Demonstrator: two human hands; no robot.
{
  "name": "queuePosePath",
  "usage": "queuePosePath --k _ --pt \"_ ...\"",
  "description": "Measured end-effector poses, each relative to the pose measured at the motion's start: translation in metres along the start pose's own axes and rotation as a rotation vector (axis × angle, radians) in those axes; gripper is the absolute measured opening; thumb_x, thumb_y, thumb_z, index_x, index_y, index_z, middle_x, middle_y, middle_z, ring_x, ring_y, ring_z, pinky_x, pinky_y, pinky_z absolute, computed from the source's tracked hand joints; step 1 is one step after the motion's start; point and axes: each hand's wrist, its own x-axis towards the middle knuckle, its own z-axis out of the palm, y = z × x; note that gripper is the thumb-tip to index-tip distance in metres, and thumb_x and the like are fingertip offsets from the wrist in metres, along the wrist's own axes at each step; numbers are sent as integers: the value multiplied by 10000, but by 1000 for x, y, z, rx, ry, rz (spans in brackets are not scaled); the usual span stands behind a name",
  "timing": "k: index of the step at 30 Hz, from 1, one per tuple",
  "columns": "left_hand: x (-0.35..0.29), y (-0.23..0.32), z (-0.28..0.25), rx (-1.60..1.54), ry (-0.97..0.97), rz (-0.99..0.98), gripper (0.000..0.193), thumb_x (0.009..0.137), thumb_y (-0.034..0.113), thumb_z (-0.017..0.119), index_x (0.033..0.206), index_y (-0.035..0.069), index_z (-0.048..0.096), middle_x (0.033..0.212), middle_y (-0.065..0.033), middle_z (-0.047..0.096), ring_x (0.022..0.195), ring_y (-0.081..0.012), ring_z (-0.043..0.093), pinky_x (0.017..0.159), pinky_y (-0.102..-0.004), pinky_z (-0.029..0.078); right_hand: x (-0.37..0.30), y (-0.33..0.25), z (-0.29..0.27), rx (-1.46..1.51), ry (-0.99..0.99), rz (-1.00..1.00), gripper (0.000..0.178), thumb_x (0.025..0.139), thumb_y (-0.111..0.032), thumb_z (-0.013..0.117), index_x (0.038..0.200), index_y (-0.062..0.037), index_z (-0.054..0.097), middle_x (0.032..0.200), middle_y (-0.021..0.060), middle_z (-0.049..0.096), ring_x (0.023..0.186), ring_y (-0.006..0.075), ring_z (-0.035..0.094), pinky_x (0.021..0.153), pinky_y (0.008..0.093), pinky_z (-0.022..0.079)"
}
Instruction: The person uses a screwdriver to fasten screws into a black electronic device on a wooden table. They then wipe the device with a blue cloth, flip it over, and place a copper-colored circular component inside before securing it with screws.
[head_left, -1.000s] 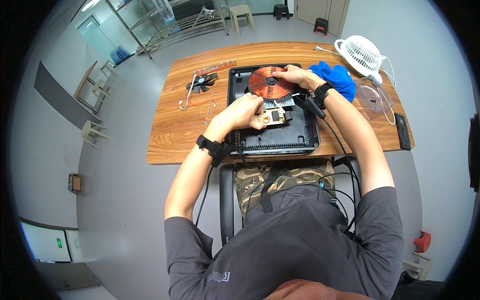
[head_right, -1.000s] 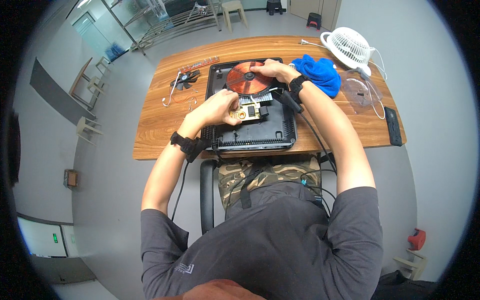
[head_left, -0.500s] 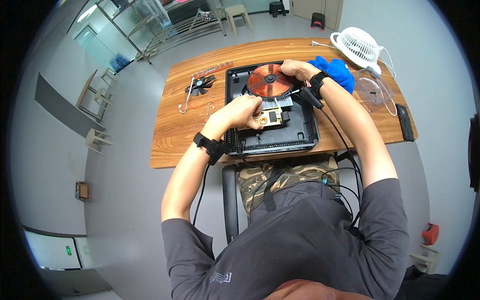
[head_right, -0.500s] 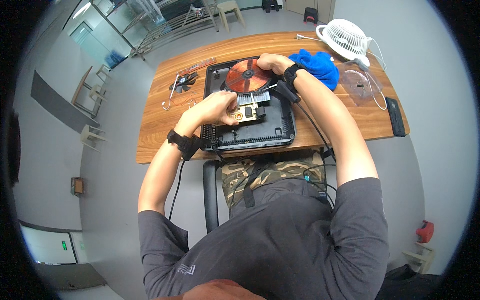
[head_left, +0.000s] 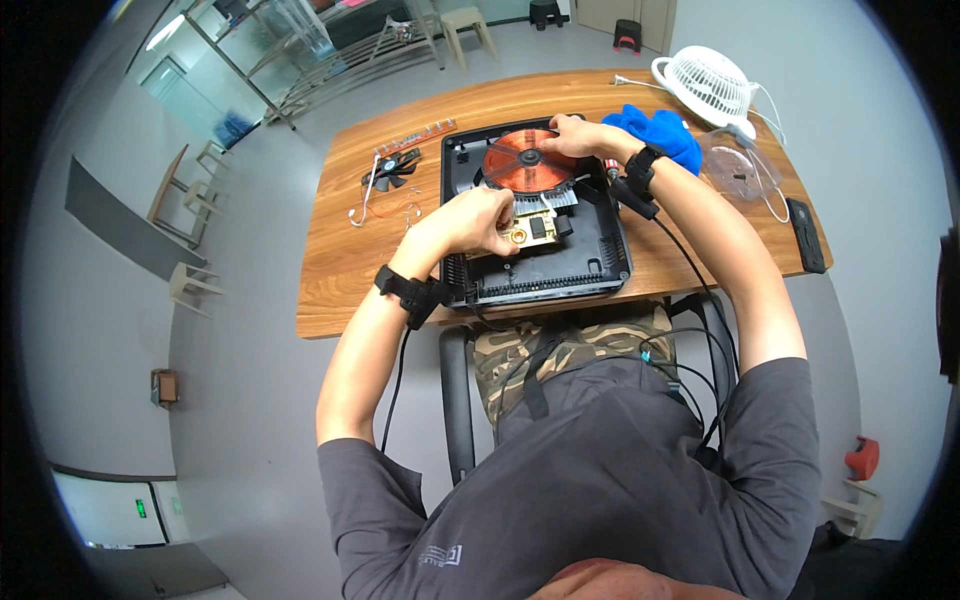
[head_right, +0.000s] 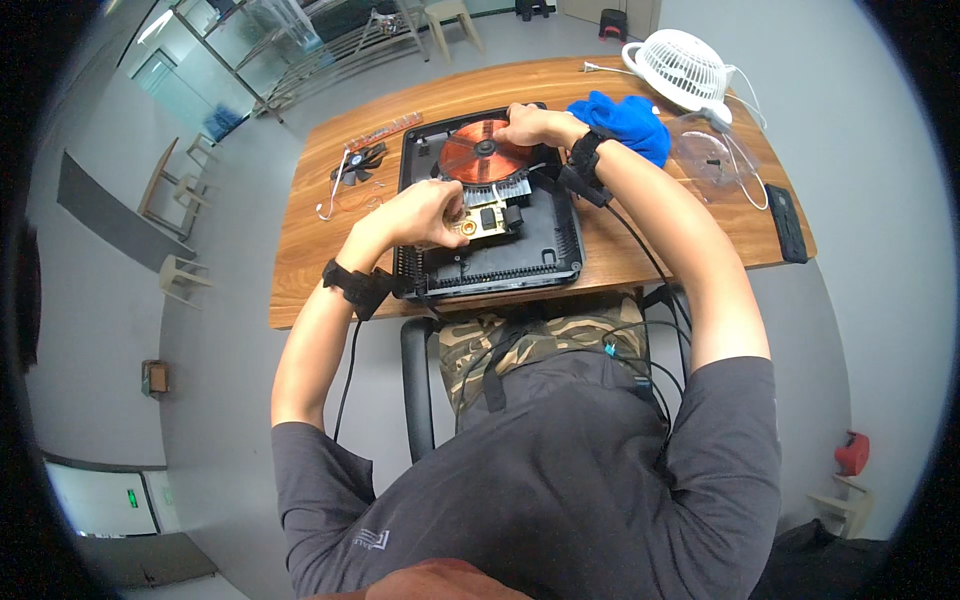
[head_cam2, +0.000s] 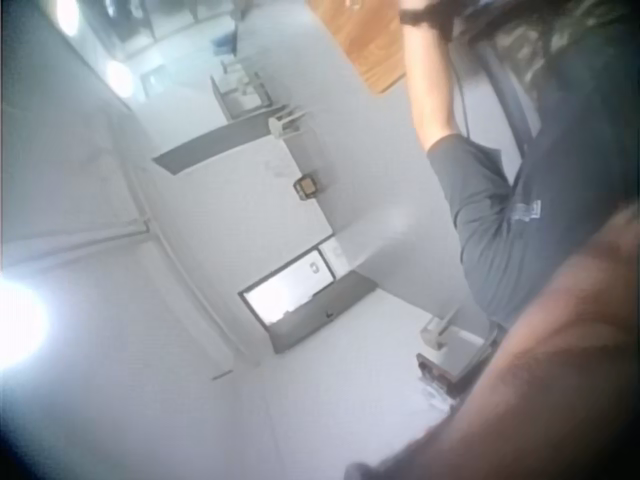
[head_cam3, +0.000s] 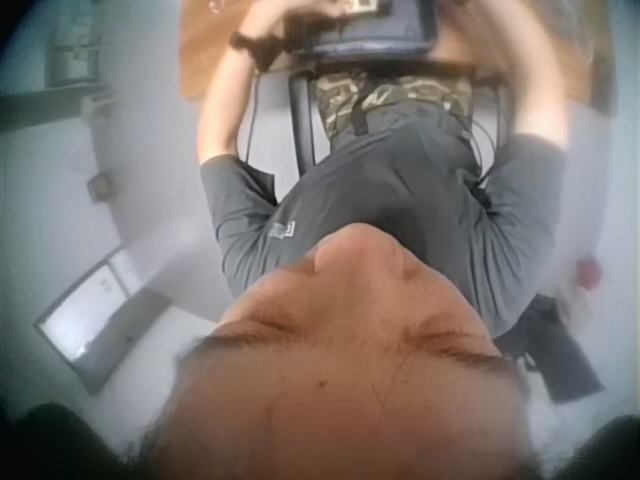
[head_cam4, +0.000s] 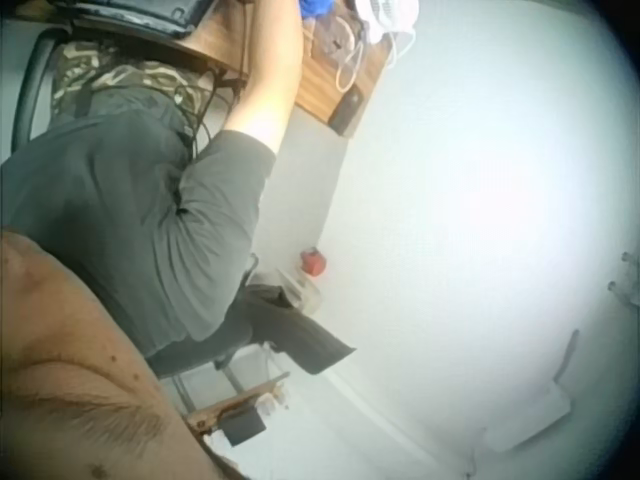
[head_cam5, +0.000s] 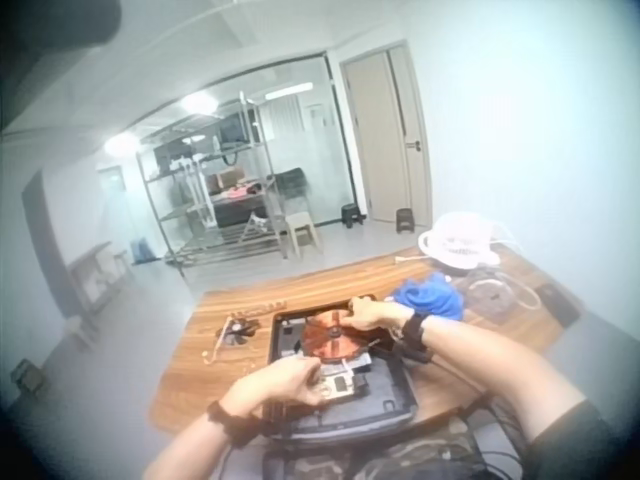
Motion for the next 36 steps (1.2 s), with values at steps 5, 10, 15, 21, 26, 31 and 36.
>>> queuePosePath --k 5,10,15,21,26,31,36 --pt "-1 6 -8 -14 -46 -23 515 679 345 881 890 -1 563 834 -175 661 825 -347 657 748 -420 519 -9 -2 -4 6 -20 -16 809 923 -418 724 1479 66 391 1448 291 502 1339 360 515 1101 423 441" --pt "2 3 -9 -36 -64 -14 521 671 339 885 880 2 548 839 -176 654 831 -349 647 747 -423 513 3 8 3 25 -20 13 697 895 -351 760 1389 66 498 1315 246 614 1194 309 617 1001 385 505" --pt "-2 1 -8 -5 -47 -4 530 651 323 894 871 10 526 849 -171 637 847 -350 616 760 -424 500 13 15 4 296 41 40 325 917 -186 650 1115 71 656 1071 167 692 999 255 653 826 384 519" --pt "1 4 -3 -2 -2 59 516 628 295 914 873 16 556 827 -176 657 831 -356 660 745 -412 526 12 5 -9 525 50 177 158 903 -57 538 872 28 667 916 117 677 830 236 642 679 410 493" --pt "3 8 -2 -23 -47 30 513 624 265 918 883 8 558 849 -184 657 855 -357 655 760 -416 521 14 11 -16 655 4 215 248 954 -51 479 1062 102 642 1068 259 687 930 316 686 799 458 560" --pt "9 7 3 -23 -48 47 507 649 265 912 876 10 538 853 -164 635 858 -351 628 762 -417 505 15 15 -12 805 7 229 193 958 -41 483 981 68 640 989 201 697 859 282 693 768 417 572" --pt "16 7 8 -33 -89 34 494 648 249 922 858 6 547 857 -163 644 854 -350 643 745 -414 511 27 25 -7 777 5 233 169 964 -66 528 932 40 656 928 134 694 844 251 680 753 454 568"
